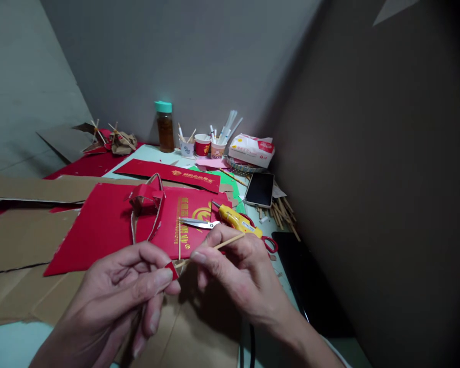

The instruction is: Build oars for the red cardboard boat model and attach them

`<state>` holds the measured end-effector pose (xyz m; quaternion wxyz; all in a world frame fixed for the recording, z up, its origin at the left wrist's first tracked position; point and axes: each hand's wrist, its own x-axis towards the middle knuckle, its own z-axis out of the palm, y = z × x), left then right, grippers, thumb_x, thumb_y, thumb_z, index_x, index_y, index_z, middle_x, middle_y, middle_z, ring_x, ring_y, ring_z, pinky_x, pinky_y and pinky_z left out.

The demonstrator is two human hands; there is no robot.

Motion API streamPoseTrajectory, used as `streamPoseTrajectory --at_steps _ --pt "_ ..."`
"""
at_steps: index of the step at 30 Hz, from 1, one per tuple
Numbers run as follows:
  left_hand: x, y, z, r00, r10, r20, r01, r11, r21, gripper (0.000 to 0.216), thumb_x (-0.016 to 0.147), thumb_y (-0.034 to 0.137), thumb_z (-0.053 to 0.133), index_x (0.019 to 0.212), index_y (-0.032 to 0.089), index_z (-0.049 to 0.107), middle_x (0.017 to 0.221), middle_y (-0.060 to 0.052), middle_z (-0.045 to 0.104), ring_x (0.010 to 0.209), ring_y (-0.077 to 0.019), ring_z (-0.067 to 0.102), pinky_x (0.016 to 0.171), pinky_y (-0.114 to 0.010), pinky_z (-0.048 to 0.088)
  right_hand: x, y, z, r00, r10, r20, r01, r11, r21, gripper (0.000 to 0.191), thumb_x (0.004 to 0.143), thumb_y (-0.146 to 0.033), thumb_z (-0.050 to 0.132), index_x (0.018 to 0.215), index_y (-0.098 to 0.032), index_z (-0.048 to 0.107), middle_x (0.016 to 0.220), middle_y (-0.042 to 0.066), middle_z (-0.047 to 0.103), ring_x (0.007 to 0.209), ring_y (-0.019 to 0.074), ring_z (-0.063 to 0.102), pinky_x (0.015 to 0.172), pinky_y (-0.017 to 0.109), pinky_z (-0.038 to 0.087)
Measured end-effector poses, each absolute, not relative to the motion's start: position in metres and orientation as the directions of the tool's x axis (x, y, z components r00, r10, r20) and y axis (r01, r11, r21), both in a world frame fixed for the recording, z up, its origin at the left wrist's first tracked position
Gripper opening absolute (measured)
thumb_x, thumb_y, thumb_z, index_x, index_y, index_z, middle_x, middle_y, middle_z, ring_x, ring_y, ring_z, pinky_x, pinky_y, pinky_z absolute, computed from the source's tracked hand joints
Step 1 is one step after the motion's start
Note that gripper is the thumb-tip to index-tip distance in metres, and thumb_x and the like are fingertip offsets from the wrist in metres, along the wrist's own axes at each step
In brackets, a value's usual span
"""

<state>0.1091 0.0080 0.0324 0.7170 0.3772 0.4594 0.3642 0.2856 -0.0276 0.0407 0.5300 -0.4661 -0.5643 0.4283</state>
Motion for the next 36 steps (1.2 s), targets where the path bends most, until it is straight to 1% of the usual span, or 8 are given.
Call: streamPoseTrajectory --at_steps 3,7,12,17,19,25,31,36 --pt "0.110 0.007 0.036 0.335 0.863 -0.378 -0.165 0.449 0.878 0.045 0.045 0.045 0.100 0.069 0.018 0.072 0.055 0.000 0.067 0.033 -0.0067 0.047 0.026 -0.012 0.038 0.287 -0.027 0.040 -0.030 0.978 0.208 0.071 0.209 -0.975 0.032 0.094 -0.033 0.067 0.066 -0.019 0.061 0.060 -0.002 0.063 0.052 0.0092 0.055 0.051 0.020 0.041" --pt "0.109 0.008 0.033 0.364 0.861 -0.357 -0.159 0.435 0.886 0.044 0.050 0.046 0.098 0.069 0.018 0.071 0.056 -0.001 0.068 0.034 -0.0079 0.050 0.026 -0.012 0.038 0.289 -0.024 0.040 -0.058 0.983 0.176 0.060 0.179 -0.982 0.037 0.094 -0.041 0.068 0.065 -0.019 0.062 0.059 -0.002 0.061 0.051 0.0094 0.050 0.050 0.021 0.037" --pt "0.107 0.015 0.023 0.513 0.801 -0.309 -0.219 0.470 0.855 0.039 0.062 0.043 0.095 0.074 0.019 0.068 0.059 0.000 0.070 0.032 -0.0075 0.049 0.027 -0.013 0.039 0.289 -0.019 0.036 -0.002 0.992 0.124 -0.032 0.123 -0.992 0.037 0.092 -0.047 0.068 0.068 -0.020 0.058 0.057 -0.002 0.062 0.053 0.0104 0.048 0.055 0.023 0.038" --pt "0.107 0.015 0.018 0.496 0.773 -0.396 -0.222 0.554 0.803 0.052 0.052 0.057 0.097 0.069 0.017 0.067 0.048 0.000 0.062 0.033 -0.0071 0.046 0.031 -0.013 0.034 0.288 -0.020 0.034 0.032 0.997 0.063 -0.101 0.066 -0.993 0.036 0.092 -0.045 0.067 0.069 -0.020 0.056 0.056 -0.004 0.059 0.052 0.0082 0.044 0.056 0.022 0.035" --pt "0.105 0.013 0.015 0.498 0.769 -0.400 -0.218 0.557 0.801 0.055 0.054 0.064 0.092 0.069 0.017 0.069 0.050 -0.001 0.062 0.035 -0.0070 0.045 0.033 -0.014 0.032 0.287 -0.020 0.034 0.027 0.997 0.066 -0.108 0.068 -0.992 0.036 0.092 -0.045 0.068 0.070 -0.020 0.056 0.056 -0.004 0.059 0.053 0.0082 0.044 0.057 0.022 0.035" --pt "0.098 0.011 0.010 0.630 0.694 -0.348 -0.069 0.497 0.865 0.045 0.075 0.060 0.081 0.069 0.017 0.069 0.050 0.000 0.058 0.038 -0.0047 0.035 0.037 -0.015 0.023 0.283 -0.022 0.034 -0.048 0.998 0.049 -0.055 0.046 -0.997 0.037 0.093 -0.047 0.066 0.070 -0.020 0.057 0.059 -0.002 0.060 0.053 0.0103 0.051 0.056 0.023 0.039" --pt "0.096 0.009 0.017 0.583 0.717 -0.382 0.042 0.443 0.896 0.049 0.074 0.065 0.078 0.066 0.019 0.066 0.048 0.001 0.056 0.038 -0.0058 0.033 0.043 -0.022 0.018 0.277 -0.033 0.029 -0.078 0.996 0.051 -0.050 0.048 -0.998 0.038 0.097 -0.051 0.063 0.076 -0.020 0.059 0.060 -0.002 0.060 0.057 0.0120 0.057 0.059 0.024 0.043" --pt "0.099 0.008 0.025 0.550 0.767 -0.330 0.064 0.355 0.933 0.055 0.071 0.070 0.075 0.059 0.018 0.060 0.045 0.004 0.044 0.043 -0.0070 0.029 0.044 -0.023 0.016 0.278 -0.035 0.023 -0.076 0.995 0.058 0.015 0.060 -0.998 0.039 0.098 -0.053 0.063 0.077 -0.021 0.061 0.063 -0.001 0.062 0.061 0.0129 0.058 0.064 0.027 0.043"
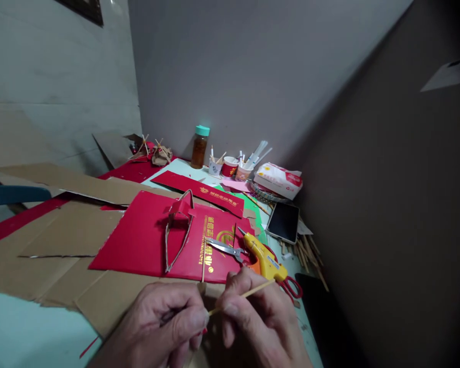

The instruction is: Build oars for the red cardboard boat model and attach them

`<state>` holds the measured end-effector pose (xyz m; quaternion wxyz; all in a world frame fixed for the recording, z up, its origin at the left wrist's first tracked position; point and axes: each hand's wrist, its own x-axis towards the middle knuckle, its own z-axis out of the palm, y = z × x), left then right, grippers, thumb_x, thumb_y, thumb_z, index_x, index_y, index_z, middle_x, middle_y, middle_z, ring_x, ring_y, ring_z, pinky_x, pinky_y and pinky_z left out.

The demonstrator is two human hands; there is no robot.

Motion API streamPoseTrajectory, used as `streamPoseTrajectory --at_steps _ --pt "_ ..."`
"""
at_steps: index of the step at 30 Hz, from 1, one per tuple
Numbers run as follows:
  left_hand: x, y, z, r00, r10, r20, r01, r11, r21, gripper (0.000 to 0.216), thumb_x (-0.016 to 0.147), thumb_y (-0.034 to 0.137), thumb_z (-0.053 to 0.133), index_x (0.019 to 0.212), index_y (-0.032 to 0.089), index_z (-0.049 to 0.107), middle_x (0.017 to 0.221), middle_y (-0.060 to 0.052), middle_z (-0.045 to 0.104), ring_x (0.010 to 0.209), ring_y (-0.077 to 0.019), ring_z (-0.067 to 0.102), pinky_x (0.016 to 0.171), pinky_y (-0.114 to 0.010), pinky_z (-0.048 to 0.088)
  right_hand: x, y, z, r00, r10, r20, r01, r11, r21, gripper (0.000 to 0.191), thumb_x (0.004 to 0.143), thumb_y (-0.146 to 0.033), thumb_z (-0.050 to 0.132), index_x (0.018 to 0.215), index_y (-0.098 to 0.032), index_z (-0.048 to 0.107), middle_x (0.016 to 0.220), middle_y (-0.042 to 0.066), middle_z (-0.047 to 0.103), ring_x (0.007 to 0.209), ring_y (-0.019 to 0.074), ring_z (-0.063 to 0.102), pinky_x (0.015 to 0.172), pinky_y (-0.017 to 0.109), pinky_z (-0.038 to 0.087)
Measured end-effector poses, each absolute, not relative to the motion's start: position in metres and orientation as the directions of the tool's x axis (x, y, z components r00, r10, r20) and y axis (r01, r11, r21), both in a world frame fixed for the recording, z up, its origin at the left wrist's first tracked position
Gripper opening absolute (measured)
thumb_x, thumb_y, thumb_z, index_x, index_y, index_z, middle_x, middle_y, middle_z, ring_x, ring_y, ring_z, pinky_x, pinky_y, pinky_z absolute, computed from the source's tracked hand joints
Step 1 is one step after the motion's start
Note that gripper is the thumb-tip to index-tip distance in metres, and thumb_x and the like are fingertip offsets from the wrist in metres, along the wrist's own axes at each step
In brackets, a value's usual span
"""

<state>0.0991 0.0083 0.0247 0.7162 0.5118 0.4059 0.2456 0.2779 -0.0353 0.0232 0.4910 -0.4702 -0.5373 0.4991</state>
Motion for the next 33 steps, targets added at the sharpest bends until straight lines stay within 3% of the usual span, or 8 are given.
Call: streamPoseTrajectory --at_steps 5,9,13,17,22,24,29,33 --pt "0.101 0.007 0.024 0.533 0.714 -0.453 0.071 0.496 0.865 0.062 0.074 0.079 0.066 0.063 0.019 0.062 0.041 0.003 0.046 0.039 -0.0062 0.025 0.044 -0.024 0.014 0.279 -0.029 0.029 -0.056 0.992 0.109 -0.008 0.109 -0.994 0.039 0.098 -0.052 0.062 0.076 -0.021 0.059 0.057 -0.003 0.060 0.054 0.0113 0.054 0.058 0.024 0.041" --pt "0.103 0.004 0.025 0.526 0.749 -0.404 -0.070 0.511 0.857 0.064 0.073 0.082 0.064 0.072 0.019 0.067 0.049 0.000 0.056 0.040 -0.0082 0.031 0.045 -0.023 0.017 0.280 -0.026 0.029 0.021 0.993 0.116 -0.044 0.117 -0.992 0.041 0.097 -0.051 0.065 0.071 -0.020 0.056 0.055 -0.004 0.058 0.052 0.0096 0.050 0.058 0.023 0.039" --pt "0.104 0.003 0.022 0.488 0.797 -0.356 -0.087 0.450 0.889 0.055 0.075 0.072 0.073 0.073 0.018 0.068 0.058 -0.001 0.059 0.047 -0.0090 0.040 0.045 -0.020 0.026 0.282 -0.026 0.027 0.062 0.993 0.100 -0.084 0.105 -0.991 0.040 0.097 -0.049 0.066 0.072 -0.020 0.056 0.054 -0.006 0.057 0.052 0.0091 0.045 0.058 0.023 0.037" --pt "0.101 0.008 0.017 0.389 0.881 -0.270 -0.257 0.385 0.887 0.047 0.082 0.067 0.070 0.076 0.020 0.067 0.061 0.002 0.054 0.052 -0.0104 0.039 0.044 -0.018 0.030 0.285 -0.025 0.023 -0.014 0.995 0.102 -0.219 0.096 -0.971 0.038 0.097 -0.047 0.067 0.072 -0.021 0.055 0.052 -0.006 0.055 0.050 0.0100 0.043 0.057 0.025 0.034" --pt "0.099 0.015 0.021 0.224 0.956 -0.187 -0.478 0.275 0.834 0.045 0.087 0.035 0.073 0.054 0.020 0.046 0.054 0.005 0.035 0.049 -0.0112 0.025 0.042 -0.020 0.033 0.288 -0.024 0.019 0.008 0.992 0.125 -0.350 0.120 -0.929 0.037 0.098 -0.046 0.067 0.073 -0.021 0.054 0.053 -0.005 0.053 0.052 0.0112 0.041 0.057 0.026 0.032" --pt "0.100 0.016 0.023 0.230 0.957 -0.175 -0.455 0.264 0.851 0.044 0.085 0.034 0.075 0.054 0.020 0.047 0.054 0.005 0.038 0.048 -0.0107 0.029 0.042 -0.020 0.034 0.288 -0.024 0.020 0.009 0.993 0.114 -0.313 0.111 -0.943 0.038 0.097 -0.047 0.067 0.073 -0.021 0.055 0.053 -0.005 0.054 0.052 0.0114 0.042 0.059 0.026 0.033" --pt "0.106 0.015 0.025 0.320 0.927 -0.194 -0.282 0.289 0.915 0.045 0.075 0.052 0.083 0.058 0.018 0.058 0.056 0.003 0.051 0.047 -0.0085 0.042 0.040 -0.017 0.033 0.286 -0.026 0.023 -0.022 0.996 0.091 -0.236 0.083 -0.968 0.040 0.096 -0.051 0.068 0.073 -0.020 0.057 0.055 -0.005 0.056 0.052 0.0103 0.045 0.060 0.024 0.037" --pt "0.108 0.010 0.025 0.461 0.852 -0.248 -0.224 0.382 0.896 0.032 0.079 0.051 0.080 0.087 0.021 0.071 0.066 0.000 0.064 0.051 -0.0111 0.050 0.042 -0.017 0.036 0.283 -0.027 0.027 -0.034 0.997 0.063 -0.190 0.055 -0.980 0.037 0.095 -0.051 0.068 0.076 -0.021 0.056 0.055 -0.005 0.057 0.050 0.0098 0.046 0.057 0.023 0.038"
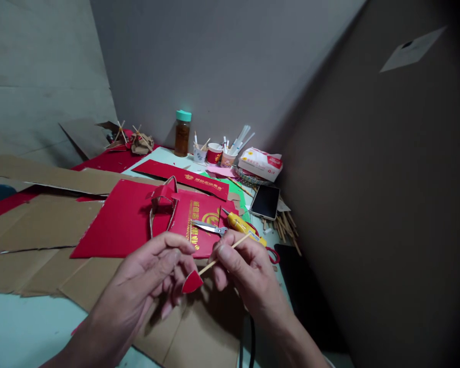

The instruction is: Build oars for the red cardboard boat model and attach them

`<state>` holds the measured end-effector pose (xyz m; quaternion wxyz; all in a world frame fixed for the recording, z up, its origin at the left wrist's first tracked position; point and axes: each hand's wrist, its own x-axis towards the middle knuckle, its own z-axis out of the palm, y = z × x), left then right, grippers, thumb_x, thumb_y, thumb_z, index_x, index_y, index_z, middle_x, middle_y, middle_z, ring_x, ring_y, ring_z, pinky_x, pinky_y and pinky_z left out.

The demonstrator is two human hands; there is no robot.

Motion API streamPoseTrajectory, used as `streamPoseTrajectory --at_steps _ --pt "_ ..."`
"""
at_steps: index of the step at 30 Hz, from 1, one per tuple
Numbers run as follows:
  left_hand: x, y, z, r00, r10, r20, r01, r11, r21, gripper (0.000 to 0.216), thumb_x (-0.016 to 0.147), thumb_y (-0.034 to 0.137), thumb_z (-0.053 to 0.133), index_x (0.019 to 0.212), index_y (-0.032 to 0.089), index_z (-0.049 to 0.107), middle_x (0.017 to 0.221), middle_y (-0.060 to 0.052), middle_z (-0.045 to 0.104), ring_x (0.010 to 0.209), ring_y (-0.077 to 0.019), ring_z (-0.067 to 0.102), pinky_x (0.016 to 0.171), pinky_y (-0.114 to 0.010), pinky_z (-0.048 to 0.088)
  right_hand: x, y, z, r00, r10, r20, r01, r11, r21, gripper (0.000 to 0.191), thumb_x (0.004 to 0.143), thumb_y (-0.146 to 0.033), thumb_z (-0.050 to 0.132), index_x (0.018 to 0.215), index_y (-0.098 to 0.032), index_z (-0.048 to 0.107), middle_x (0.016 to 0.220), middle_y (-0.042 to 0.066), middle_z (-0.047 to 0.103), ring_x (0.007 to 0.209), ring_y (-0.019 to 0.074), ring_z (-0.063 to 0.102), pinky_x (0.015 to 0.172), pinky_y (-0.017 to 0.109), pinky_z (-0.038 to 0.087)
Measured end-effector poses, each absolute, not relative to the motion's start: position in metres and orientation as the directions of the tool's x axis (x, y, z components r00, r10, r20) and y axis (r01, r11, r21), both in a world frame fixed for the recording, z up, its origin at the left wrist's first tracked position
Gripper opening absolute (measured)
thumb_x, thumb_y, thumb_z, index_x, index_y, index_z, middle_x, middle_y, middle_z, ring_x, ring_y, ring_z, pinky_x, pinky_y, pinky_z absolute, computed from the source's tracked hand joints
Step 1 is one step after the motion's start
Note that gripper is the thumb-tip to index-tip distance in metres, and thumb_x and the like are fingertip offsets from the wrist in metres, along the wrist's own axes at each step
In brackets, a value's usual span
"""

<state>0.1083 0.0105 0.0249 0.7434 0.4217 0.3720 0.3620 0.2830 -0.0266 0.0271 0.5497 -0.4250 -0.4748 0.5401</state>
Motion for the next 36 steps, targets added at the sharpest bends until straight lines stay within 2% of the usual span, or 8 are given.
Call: streamPoseTrajectory --at_steps 3,8,13,16,20,26,30,36 --pt "0.108 0.007 0.025 0.577 0.781 -0.239 -0.167 0.399 0.901 0.039 0.080 0.057 0.077 0.093 0.021 0.071 0.074 -0.003 0.068 0.054 -0.0122 0.055 0.044 -0.018 0.039 0.280 -0.026 0.030 -0.039 0.997 0.065 -0.161 0.058 -0.985 0.037 0.095 -0.049 0.067 0.074 -0.020 0.056 0.057 -0.004 0.059 0.054 0.0102 0.052 0.058 0.022 0.040" --pt "0.107 0.005 0.023 0.562 0.790 -0.245 0.024 0.280 0.960 0.033 0.082 0.049 0.074 0.075 0.018 0.068 0.051 0.005 0.047 0.042 -0.0047 0.027 0.040 -0.016 0.018 0.277 -0.027 0.030 -0.015 0.996 0.083 -0.054 0.082 -0.995 0.037 0.096 -0.047 0.065 0.072 -0.020 0.056 0.060 -0.003 0.060 0.057 0.0112 0.056 0.060 0.023 0.043" --pt "0.107 0.002 0.023 0.481 0.851 -0.211 0.093 0.190 0.977 0.027 0.079 0.041 0.072 0.064 0.020 0.065 0.050 0.005 0.045 0.046 -0.0086 0.033 0.042 -0.019 0.025 0.276 -0.029 0.026 -0.030 0.993 0.112 0.066 0.114 -0.991 0.034 0.099 -0.042 0.059 0.072 -0.021 0.055 0.058 -0.003 0.059 0.054 0.0112 0.054 0.058 0.024 0.041" --pt "0.107 0.001 0.025 0.454 0.855 -0.249 0.109 0.224 0.969 0.028 0.077 0.042 0.072 0.062 0.020 0.063 0.049 0.006 0.040 0.045 -0.0084 0.030 0.042 -0.020 0.023 0.277 -0.029 0.023 -0.082 0.990 0.118 0.060 0.123 -0.991 0.032 0.100 -0.043 0.058 0.077 -0.022 0.055 0.059 -0.003 0.058 0.056 0.0119 0.054 0.061 0.025 0.043" --pt "0.105 0.003 0.023 0.541 0.788 -0.296 0.087 0.297 0.951 0.036 0.079 0.052 0.075 0.069 0.019 0.063 0.050 0.009 0.032 0.045 -0.0071 0.023 0.042 -0.021 0.015 0.280 -0.027 0.020 -0.120 0.985 0.127 0.065 0.135 -0.989 0.031 0.100 -0.046 0.058 0.081 -0.022 0.056 0.059 -0.003 0.059 0.056 0.0122 0.053 0.061 0.025 0.042" --pt "0.102 0.008 0.020 0.663 0.688 -0.294 0.011 0.384 0.923 0.048 0.077 0.063 0.077 0.073 0.019 0.059 0.050 0.010 0.035 0.042 -0.0043 0.019 0.040 -0.018 0.014 0.283 -0.026 0.024 -0.148 0.981 0.128 0.152 0.151 -0.977 0.037 0.099 -0.047 0.059 0.073 -0.021 0.058 0.059 -0.002 0.061 0.056 0.0123 0.055 0.060 0.026 0.040" --pt "0.101 0.010 0.023 0.665 0.651 -0.366 0.056 0.446 0.893 0.049 0.072 0.061 0.081 0.069 0.018 0.057 0.045 0.010 0.038 0.039 -0.0022 0.018 0.038 -0.017 0.013 0.285 -0.026 0.028 -0.173 0.978 0.116 0.184 0.148 -0.972 0.045 0.098 -0.056 0.060 0.069 -0.021 0.059 0.057 -0.002 0.060 0.054 0.0122 0.053 0.058 0.026 0.039" --pt "0.102 0.013 0.022 0.685 0.621 -0.382 0.053 0.481 0.875 0.048 0.071 0.059 0.084 0.068 0.019 0.057 0.043 0.011 0.038 0.036 -0.0011 0.015 0.035 -0.015 0.011 0.284 -0.024 0.024 -0.187 0.973 0.133 0.166 0.165 -0.972 0.047 0.098 -0.056 0.060 0.069 -0.020 0.060 0.059 -0.002 0.060 0.055 0.0112 0.052 0.056 0.025 0.037"
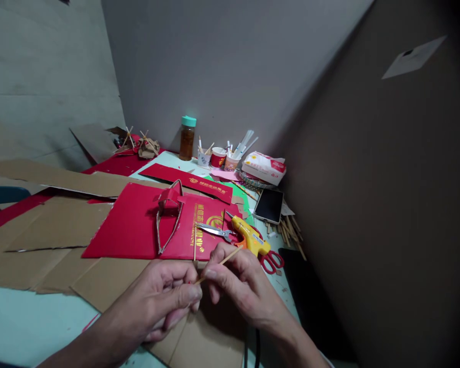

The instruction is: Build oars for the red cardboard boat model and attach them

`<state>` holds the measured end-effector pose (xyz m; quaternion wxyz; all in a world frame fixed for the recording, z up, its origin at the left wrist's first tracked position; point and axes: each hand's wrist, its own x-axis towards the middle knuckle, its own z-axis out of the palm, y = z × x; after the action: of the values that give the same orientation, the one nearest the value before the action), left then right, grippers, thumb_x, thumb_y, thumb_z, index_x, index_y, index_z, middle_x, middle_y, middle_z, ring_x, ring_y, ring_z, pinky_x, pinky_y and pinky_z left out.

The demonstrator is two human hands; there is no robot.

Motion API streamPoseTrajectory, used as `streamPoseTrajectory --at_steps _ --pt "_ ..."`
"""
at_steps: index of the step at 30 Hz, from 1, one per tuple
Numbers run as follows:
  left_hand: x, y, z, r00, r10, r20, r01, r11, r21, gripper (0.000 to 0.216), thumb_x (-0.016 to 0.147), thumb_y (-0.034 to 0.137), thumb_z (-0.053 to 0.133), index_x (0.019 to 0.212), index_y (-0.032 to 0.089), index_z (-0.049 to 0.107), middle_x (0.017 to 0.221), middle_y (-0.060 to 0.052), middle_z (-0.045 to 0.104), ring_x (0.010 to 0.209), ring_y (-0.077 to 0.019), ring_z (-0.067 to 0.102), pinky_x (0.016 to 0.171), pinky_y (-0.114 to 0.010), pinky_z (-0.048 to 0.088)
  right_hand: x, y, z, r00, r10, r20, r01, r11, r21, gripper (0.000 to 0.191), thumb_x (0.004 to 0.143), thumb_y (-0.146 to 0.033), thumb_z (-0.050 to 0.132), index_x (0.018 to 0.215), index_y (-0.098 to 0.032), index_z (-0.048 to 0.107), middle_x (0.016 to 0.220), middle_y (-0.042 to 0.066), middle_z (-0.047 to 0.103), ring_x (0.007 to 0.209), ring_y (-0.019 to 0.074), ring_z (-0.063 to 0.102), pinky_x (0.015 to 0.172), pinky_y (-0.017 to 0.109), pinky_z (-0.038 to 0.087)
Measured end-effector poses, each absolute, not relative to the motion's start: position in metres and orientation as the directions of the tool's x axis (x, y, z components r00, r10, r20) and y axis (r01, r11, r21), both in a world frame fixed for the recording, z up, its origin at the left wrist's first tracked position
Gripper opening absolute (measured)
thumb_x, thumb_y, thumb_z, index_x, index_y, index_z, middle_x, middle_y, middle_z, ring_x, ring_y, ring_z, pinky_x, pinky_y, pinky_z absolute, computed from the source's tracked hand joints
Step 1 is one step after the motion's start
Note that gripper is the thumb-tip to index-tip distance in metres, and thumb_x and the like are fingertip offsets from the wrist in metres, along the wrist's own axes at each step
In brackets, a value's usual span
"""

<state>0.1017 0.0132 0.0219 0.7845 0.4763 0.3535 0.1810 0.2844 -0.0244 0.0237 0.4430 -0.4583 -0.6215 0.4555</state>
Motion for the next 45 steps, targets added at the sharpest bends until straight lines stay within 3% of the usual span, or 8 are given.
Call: streamPoseTrajectory --at_steps 8,12,17,26,29,34,38,45 --pt "0.101 0.011 0.018 0.692 0.639 -0.337 -0.090 0.540 0.837 0.052 0.082 0.067 0.069 0.079 0.016 0.072 0.048 0.002 0.050 0.038 -0.0028 0.020 0.036 -0.016 0.013 0.288 -0.022 0.022 0.047 0.990 0.131 -0.104 0.136 -0.985 0.038 0.098 -0.046 0.064 0.072 -0.021 0.055 0.055 -0.006 0.055 0.049 0.0087 0.043 0.054 0.023 0.035" --pt "0.099 0.010 0.014 0.556 0.755 -0.348 -0.105 0.479 0.871 0.053 0.069 0.067 0.081 0.067 0.016 0.069 0.054 0.002 0.048 0.047 -0.0053 0.027 0.040 -0.015 0.019 0.296 -0.018 0.020 0.170 0.969 0.177 -0.187 0.208 -0.960 0.036 0.098 -0.045 0.066 0.073 -0.020 0.056 0.053 -0.007 0.052 0.051 0.0083 0.040 0.055 0.022 0.032" --pt "0.100 0.016 0.011 0.388 0.860 -0.332 -0.205 0.432 0.878 0.054 0.056 0.055 0.095 0.056 0.018 0.055 0.047 0.009 0.033 0.044 -0.0045 0.016 0.036 -0.015 0.018 0.298 -0.016 0.020 0.151 0.971 0.185 -0.194 0.213 -0.958 0.036 0.094 -0.045 0.069 0.072 -0.020 0.056 0.052 -0.006 0.055 0.051 0.0089 0.044 0.055 0.022 0.033" --pt "0.091 0.016 0.010 0.111 0.990 -0.083 -0.280 0.111 0.953 0.045 0.056 0.056 0.095 0.069 0.021 0.070 0.057 0.003 0.062 0.041 -0.0015 0.035 0.039 -0.008 0.034 0.308 -0.017 0.022 0.175 0.935 0.308 -0.186 0.339 -0.922 0.042 0.095 -0.044 0.071 0.065 -0.019 0.056 0.053 -0.007 0.055 0.047 0.0055 0.042 0.051 0.020 0.033" --pt "0.087 0.013 0.003 0.099 0.995 -0.010 -0.242 0.034 0.970 0.039 0.063 0.055 0.093 0.071 0.023 0.072 0.061 0.002 0.066 0.041 -0.0031 0.040 0.041 -0.011 0.038 0.304 -0.023 0.028 0.056 0.957 0.283 -0.172 0.289 -0.942 0.042 0.093 -0.044 0.073 0.065 -0.019 0.056 0.052 -0.008 0.053 0.044 0.0051 0.043 0.049 0.019 0.033" --pt "0.077 -0.001 -0.013 0.079 0.996 0.034 -0.100 -0.026 0.995 0.025 0.075 0.055 0.084 0.080 0.031 0.077 0.071 0.001 0.075 0.045 -0.0095 0.055 0.039 -0.016 0.041 0.288 -0.033 0.037 -0.337 0.939 0.060 -0.011 0.059 -0.998 0.040 0.091 -0.049 0.072 0.069 -0.018 0.060 0.054 -0.006 0.056 0.047 0.0062 0.047 0.046 0.018 0.033" --pt "0.071 -0.008 -0.020 0.142 0.990 0.008 0.008 -0.009 1.000 0.016 0.078 0.047 0.080 0.083 0.033 0.084 0.054 0.001 0.067 0.041 -0.0105 0.051 0.041 -0.018 0.043 0.280 -0.034 0.025 -0.569 0.819 -0.072 0.147 0.016 -0.989 0.037 0.090 -0.046 0.074 0.069 -0.017 0.065 0.056 -0.008 0.058 0.045 0.0038 0.047 0.042 0.015 0.032" --pt "0.074 -0.005 -0.014 0.231 0.968 0.096 0.093 -0.120 0.988 0.011 0.071 0.035 0.077 0.061 0.032 0.081 0.070 -0.003 0.072 0.068 -0.0191 0.066 0.061 -0.022 0.051 0.277 -0.028 0.000 -0.643 0.723 -0.253 0.354 -0.013 -0.935 0.031 0.079 -0.044 0.085 0.073 -0.016 0.074 0.058 -0.010 0.062 0.050 0.0033 0.049 0.047 0.015 0.035"
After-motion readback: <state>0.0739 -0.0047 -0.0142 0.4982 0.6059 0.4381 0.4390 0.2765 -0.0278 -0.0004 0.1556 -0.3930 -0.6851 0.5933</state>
